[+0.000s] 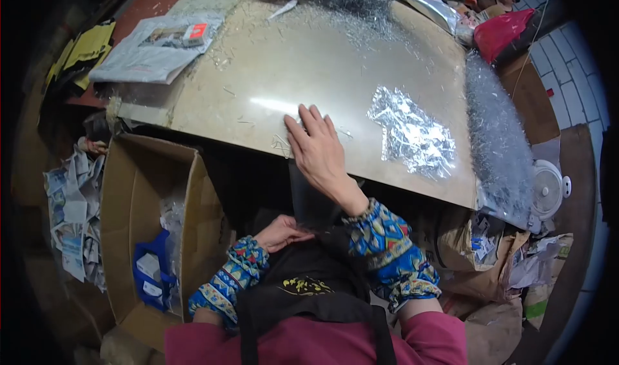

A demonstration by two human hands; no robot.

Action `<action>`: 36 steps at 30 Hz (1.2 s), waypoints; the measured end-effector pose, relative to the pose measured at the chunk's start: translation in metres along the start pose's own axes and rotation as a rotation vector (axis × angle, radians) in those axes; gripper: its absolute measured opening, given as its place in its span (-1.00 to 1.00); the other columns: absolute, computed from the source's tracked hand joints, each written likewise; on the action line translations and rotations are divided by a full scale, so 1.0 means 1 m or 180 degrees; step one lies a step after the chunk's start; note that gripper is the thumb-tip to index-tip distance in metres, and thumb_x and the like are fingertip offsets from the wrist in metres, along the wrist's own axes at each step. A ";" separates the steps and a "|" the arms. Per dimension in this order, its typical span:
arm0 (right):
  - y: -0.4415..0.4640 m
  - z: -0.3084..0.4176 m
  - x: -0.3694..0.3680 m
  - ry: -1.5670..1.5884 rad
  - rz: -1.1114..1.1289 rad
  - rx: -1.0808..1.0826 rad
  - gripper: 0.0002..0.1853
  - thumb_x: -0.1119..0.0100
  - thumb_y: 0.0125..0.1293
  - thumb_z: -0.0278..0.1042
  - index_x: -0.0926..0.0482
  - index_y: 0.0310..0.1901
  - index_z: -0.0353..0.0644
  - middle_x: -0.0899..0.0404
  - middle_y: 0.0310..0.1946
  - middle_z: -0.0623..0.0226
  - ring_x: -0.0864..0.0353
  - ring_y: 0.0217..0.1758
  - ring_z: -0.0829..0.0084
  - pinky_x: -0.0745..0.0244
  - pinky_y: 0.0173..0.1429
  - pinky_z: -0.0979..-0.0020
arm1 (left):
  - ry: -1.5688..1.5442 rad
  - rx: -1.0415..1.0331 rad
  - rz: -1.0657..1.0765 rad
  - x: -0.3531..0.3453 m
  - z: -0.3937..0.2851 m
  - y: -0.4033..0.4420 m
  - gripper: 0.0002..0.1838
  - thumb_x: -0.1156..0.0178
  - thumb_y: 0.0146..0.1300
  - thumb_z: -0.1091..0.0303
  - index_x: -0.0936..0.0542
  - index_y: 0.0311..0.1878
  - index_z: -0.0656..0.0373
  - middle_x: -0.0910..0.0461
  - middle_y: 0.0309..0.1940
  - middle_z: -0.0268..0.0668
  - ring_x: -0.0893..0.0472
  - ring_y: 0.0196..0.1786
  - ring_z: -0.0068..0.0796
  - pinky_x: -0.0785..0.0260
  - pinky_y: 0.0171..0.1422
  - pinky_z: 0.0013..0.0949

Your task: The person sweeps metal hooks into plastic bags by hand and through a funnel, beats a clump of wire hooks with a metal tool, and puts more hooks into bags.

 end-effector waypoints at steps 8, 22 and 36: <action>-0.070 -0.003 0.075 0.1490 0.0710 -0.0892 -0.68 -0.10 0.34 -0.53 -0.60 0.11 -0.13 -0.51 0.16 0.02 -0.46 0.29 0.06 -0.41 0.29 0.24 | 0.0195 0.0132 0.0060 0.006 -0.003 -0.002 -0.70 -0.07 0.25 0.81 -0.57 0.03 0.49 -0.60 0.07 0.06 -0.57 0.23 -0.07 -0.49 0.35 -0.19; -0.138 0.015 0.031 0.1043 0.1251 -0.0157 -0.65 -0.19 0.10 -0.60 -0.60 -0.03 -0.21 -0.57 -0.14 0.17 -0.53 -0.06 0.14 -0.42 -0.05 0.22 | 0.0190 0.0128 0.0232 -0.013 0.004 -0.011 -0.46 -0.23 0.21 0.70 -0.40 0.27 0.25 -0.60 0.08 -0.20 -0.62 0.13 -0.38 -0.56 0.25 -0.27; -0.165 -0.013 0.037 0.2163 0.1367 -0.1609 -0.60 -0.33 0.27 -0.34 -0.56 0.12 -0.24 -0.63 -0.17 0.19 -0.57 -0.40 0.41 -0.50 -0.27 0.46 | 0.0077 0.0383 0.0457 -0.006 0.011 -0.033 -0.37 -0.32 0.15 0.64 -0.41 0.32 0.29 -0.57 0.14 -0.12 -0.62 0.14 -0.29 -0.61 0.17 -0.23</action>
Point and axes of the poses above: each hand's wrist, its own y-axis towards the middle knuckle, its own x-axis out of the back of the hand, z = x × y, the point moved 8 cm from there along y, towards the middle knuckle
